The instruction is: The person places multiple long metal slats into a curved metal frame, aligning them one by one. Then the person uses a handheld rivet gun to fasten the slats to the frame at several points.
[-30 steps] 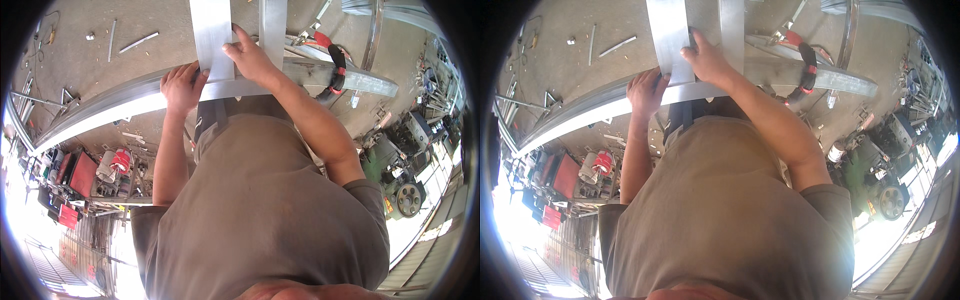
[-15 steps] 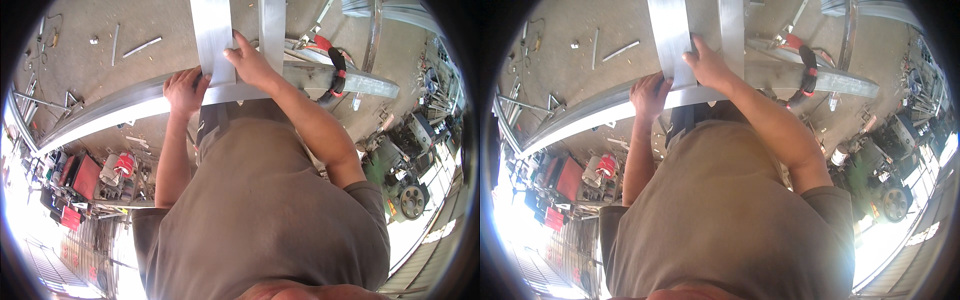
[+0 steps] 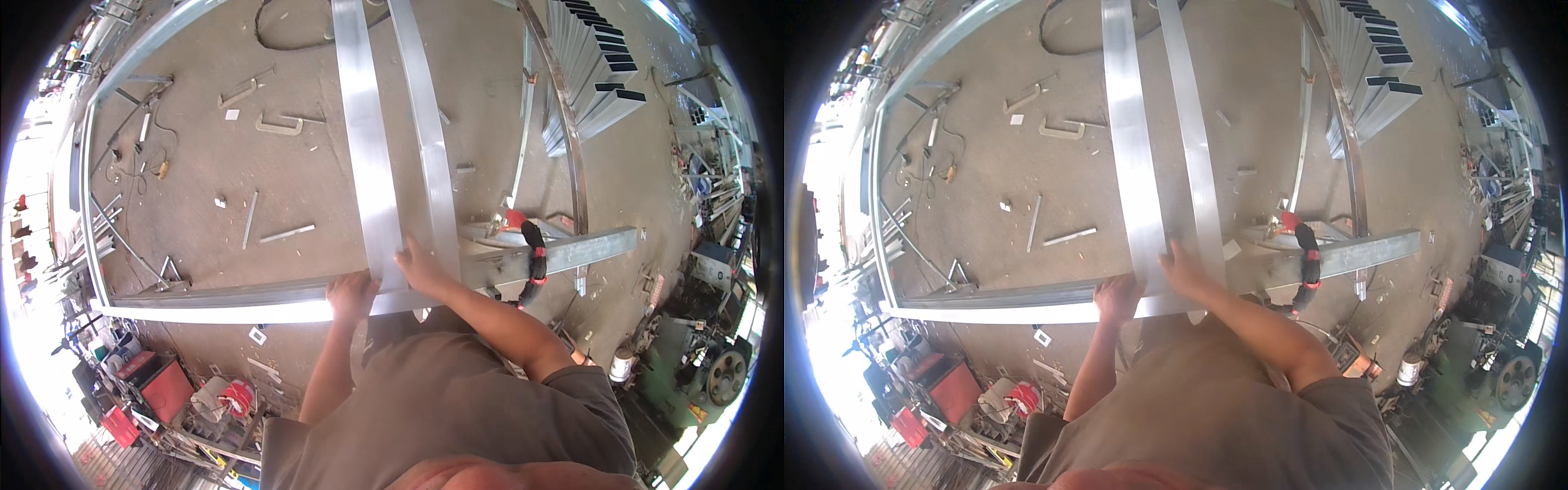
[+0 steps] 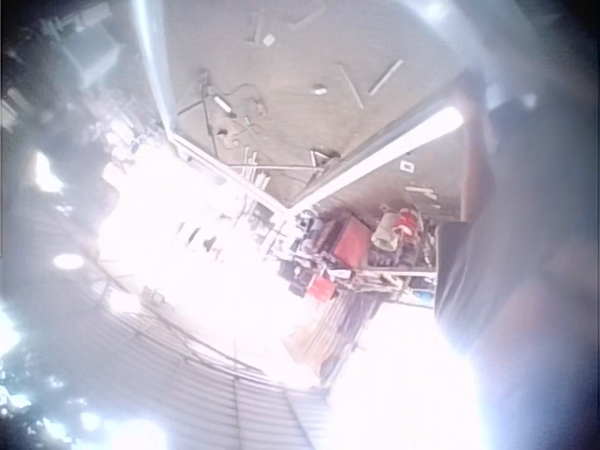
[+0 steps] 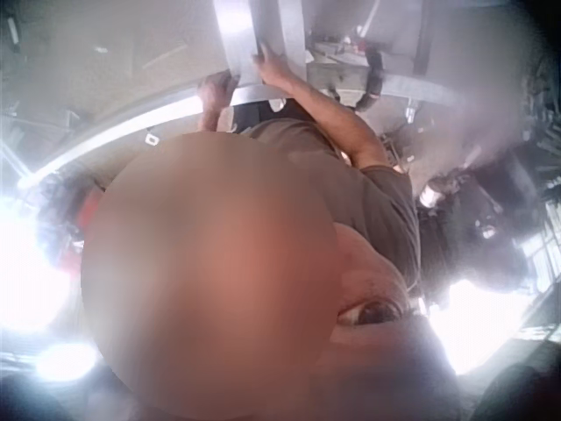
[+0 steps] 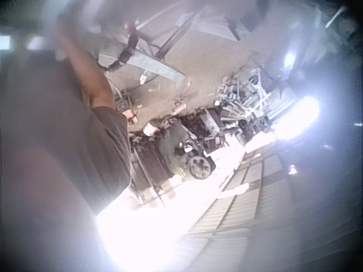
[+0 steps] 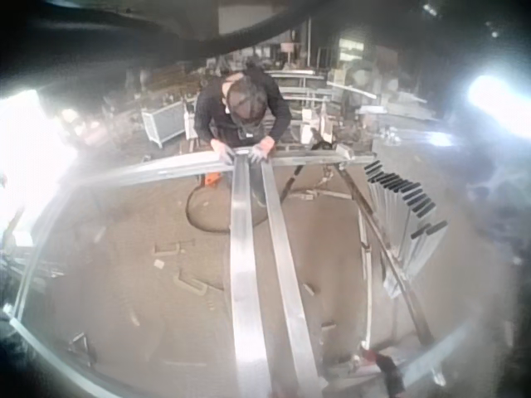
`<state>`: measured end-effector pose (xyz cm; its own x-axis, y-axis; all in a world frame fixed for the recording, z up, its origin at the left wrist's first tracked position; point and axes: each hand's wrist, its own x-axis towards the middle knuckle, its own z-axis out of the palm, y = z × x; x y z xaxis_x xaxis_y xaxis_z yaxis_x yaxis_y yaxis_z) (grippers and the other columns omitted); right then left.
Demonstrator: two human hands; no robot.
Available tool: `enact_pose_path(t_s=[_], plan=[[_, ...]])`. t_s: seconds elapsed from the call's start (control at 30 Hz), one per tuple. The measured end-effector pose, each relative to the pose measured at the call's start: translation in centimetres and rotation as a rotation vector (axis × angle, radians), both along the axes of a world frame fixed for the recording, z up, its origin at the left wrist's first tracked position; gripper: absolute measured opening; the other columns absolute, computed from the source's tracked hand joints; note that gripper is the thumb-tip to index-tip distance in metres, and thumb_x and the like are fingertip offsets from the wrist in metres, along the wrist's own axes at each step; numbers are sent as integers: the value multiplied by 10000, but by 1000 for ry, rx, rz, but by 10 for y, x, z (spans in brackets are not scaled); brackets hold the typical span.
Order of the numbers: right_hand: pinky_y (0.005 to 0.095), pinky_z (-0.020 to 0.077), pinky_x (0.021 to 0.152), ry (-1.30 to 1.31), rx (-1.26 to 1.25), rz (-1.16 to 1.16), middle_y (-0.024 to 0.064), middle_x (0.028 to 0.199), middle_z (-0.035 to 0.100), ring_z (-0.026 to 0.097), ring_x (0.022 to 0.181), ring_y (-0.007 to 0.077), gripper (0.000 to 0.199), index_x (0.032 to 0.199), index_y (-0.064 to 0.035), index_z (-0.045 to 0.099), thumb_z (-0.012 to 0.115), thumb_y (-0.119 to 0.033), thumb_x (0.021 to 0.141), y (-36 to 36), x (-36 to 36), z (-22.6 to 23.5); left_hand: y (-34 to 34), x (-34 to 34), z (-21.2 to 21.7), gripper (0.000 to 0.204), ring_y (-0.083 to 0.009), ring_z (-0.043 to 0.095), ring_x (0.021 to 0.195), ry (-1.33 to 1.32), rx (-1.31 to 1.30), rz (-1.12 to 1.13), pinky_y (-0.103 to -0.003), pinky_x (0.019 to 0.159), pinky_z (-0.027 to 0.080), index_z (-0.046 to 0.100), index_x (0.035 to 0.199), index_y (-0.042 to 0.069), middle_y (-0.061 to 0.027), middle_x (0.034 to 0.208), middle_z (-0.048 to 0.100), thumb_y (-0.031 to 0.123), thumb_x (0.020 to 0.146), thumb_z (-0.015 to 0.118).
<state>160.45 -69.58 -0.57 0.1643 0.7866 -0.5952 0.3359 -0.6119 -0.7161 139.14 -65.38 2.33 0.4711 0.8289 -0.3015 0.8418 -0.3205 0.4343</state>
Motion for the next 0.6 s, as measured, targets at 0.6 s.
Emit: enact_pose_path(t_s=[0.6], plan=[[456, 480, 1112, -173, 356, 45, 283, 1512, 494, 580, 1344, 382, 709, 1592, 31, 333, 663, -170, 998, -35, 12, 43, -4, 0, -1, 373, -310, 720, 1029, -64, 48, -38, -510, 964, 505, 726, 1254, 206, -72, 1045, 779, 419, 952, 672]])
